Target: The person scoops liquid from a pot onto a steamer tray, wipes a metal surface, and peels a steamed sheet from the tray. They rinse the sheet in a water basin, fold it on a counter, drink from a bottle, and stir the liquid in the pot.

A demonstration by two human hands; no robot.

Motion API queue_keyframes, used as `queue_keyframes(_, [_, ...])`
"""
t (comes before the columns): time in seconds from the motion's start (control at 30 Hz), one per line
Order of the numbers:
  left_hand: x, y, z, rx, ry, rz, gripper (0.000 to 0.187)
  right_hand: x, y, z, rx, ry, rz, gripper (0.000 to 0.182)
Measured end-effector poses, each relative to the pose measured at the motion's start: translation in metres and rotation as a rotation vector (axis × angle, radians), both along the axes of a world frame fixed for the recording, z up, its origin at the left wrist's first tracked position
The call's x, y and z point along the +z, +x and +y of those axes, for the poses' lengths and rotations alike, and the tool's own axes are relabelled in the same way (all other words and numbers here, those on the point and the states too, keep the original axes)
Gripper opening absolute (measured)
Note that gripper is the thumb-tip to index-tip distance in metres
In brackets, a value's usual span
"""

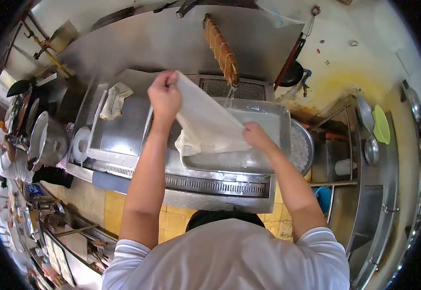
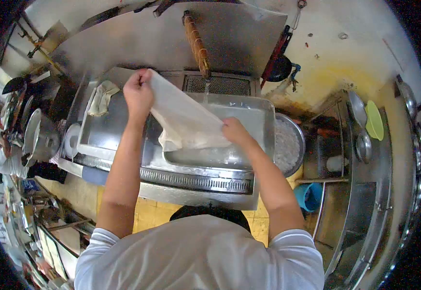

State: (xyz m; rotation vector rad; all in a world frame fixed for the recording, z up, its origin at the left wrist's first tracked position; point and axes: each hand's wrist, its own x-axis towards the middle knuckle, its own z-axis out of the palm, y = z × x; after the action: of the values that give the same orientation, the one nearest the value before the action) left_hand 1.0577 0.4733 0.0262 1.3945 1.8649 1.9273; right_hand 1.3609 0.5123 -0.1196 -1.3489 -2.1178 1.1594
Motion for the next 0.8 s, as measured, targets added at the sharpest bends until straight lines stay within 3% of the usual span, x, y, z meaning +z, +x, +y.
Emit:
queue_keyframes(0.13, [-0.05,-0.026,-0.008,0.015,-0.045,0.062,0.014,-0.014,0.046,0.016,0.043,0.124,-0.27,0.024])
queue_keyframes(0.23, [-0.078,0.022,-0.011,-0.177,-0.179,0.163,0.023,-0.006,0.006,0.023,0.022,0.29,0.02,0.026])
queue_keyframes(0.33, [-0.052,0.08,-0.015,-0.359,-0.218,0.27,0.023,0.049,-0.074,0.014,0.029,0.049,0.547,0.027])
queue_keyframes(0.4, [-0.021,0.074,-0.015,-0.337,-0.094,0.314,0.017,0.012,-0.081,0.032,-0.03,0.052,0.389,0.026])
queue_keyframes(0.47, [-0.015,0.04,-0.009,-0.198,0.026,0.207,0.016,-0.006,-0.058,0.043,0.029,0.115,0.008,0.025])
queue_keyframes(0.5, [-0.012,0.025,-0.009,-0.136,0.092,0.151,0.016,-0.016,-0.046,0.048,-0.038,0.039,-0.017,0.025])
queue_keyframes(0.57, [-0.022,0.013,-0.018,-0.124,0.048,0.204,0.022,-0.001,-0.035,0.051,0.068,0.0,-0.275,0.028])
queue_keyframes(0.63, [-0.048,0.031,-0.017,-0.201,0.037,0.298,0.026,0.002,-0.055,0.042,0.056,0.138,0.2,0.027])
queue_keyframes(0.7, [-0.052,0.056,-0.025,-0.334,-0.019,0.351,0.029,0.018,-0.08,0.029,0.015,0.101,0.546,0.027])
queue_keyframes(0.77, [-0.029,0.06,-0.034,-0.372,-0.01,0.355,0.027,0.044,-0.1,0.006,-0.058,-0.098,0.743,0.027])
queue_keyframes(0.8, [-0.017,0.052,-0.035,-0.34,0.025,0.344,0.026,0.035,-0.095,0.01,-0.002,-0.045,0.513,0.024])
